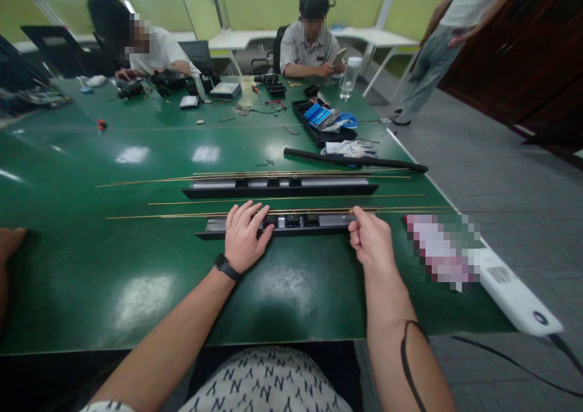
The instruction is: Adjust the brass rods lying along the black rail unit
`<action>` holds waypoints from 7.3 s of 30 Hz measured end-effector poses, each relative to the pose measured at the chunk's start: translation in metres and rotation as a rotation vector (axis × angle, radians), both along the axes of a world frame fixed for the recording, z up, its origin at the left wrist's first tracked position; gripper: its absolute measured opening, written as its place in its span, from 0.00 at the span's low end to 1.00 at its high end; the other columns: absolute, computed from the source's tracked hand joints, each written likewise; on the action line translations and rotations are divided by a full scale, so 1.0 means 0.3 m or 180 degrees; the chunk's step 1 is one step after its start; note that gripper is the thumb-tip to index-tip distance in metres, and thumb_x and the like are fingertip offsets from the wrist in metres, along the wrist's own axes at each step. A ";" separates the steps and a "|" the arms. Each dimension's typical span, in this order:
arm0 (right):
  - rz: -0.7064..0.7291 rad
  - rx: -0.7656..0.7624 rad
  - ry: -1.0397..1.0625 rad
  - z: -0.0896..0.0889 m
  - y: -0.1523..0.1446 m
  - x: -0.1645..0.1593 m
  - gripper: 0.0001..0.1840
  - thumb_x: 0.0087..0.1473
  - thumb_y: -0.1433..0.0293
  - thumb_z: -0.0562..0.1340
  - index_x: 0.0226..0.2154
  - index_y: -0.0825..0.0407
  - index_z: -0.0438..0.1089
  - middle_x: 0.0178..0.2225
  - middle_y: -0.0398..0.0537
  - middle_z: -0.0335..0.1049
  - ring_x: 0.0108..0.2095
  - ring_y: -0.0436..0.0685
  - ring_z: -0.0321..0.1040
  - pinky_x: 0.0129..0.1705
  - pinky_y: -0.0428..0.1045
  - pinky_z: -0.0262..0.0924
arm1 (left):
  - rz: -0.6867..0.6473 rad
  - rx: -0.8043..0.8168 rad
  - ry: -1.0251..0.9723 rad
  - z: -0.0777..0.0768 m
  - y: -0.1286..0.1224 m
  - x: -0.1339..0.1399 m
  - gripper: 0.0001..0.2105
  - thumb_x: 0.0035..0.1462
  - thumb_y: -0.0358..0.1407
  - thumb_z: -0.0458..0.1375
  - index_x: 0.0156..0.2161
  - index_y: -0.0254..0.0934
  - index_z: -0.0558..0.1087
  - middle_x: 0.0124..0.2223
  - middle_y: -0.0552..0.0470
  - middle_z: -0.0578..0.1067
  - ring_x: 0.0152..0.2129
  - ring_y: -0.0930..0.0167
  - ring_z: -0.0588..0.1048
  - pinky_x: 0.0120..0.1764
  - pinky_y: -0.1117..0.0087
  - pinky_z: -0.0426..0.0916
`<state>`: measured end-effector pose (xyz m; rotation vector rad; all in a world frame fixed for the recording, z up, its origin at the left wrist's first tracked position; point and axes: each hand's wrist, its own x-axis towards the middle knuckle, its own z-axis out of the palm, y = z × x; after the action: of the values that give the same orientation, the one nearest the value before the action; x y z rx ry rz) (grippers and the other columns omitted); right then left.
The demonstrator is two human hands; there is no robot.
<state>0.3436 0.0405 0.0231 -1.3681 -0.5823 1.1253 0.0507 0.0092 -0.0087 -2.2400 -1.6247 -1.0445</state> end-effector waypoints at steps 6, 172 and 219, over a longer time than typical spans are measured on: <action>0.0320 -0.0114 0.0055 0.007 -0.005 -0.016 0.17 0.47 0.62 0.76 0.30 0.54 0.72 0.16 0.39 0.66 0.09 0.43 0.50 0.07 0.39 0.41 | -0.0014 -0.0015 -0.0033 0.001 0.000 -0.001 0.21 0.67 0.41 0.59 0.63 0.43 0.71 0.61 0.44 0.76 0.64 0.58 0.68 0.69 0.49 0.54; -0.0436 -0.0019 -0.0085 0.000 0.018 0.054 0.11 0.55 0.65 0.71 0.28 0.54 0.72 0.16 0.38 0.64 0.09 0.43 0.50 0.08 0.39 0.41 | -0.0055 -0.0054 -0.0021 0.002 0.000 -0.003 0.21 0.67 0.41 0.58 0.63 0.42 0.71 0.61 0.44 0.75 0.65 0.59 0.68 0.70 0.50 0.55; -0.0566 -0.0091 -0.0001 0.004 0.026 0.079 0.06 0.58 0.72 0.65 0.29 0.55 0.72 0.16 0.38 0.64 0.09 0.43 0.50 0.08 0.40 0.41 | -0.0059 -0.0034 0.0003 -0.002 -0.001 -0.006 0.21 0.67 0.41 0.58 0.63 0.41 0.71 0.61 0.43 0.75 0.65 0.59 0.68 0.70 0.50 0.54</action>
<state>0.3674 0.0483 0.0242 -1.4156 -0.4369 0.9928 0.0491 0.0090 -0.0093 -2.2662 -1.6160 -1.0415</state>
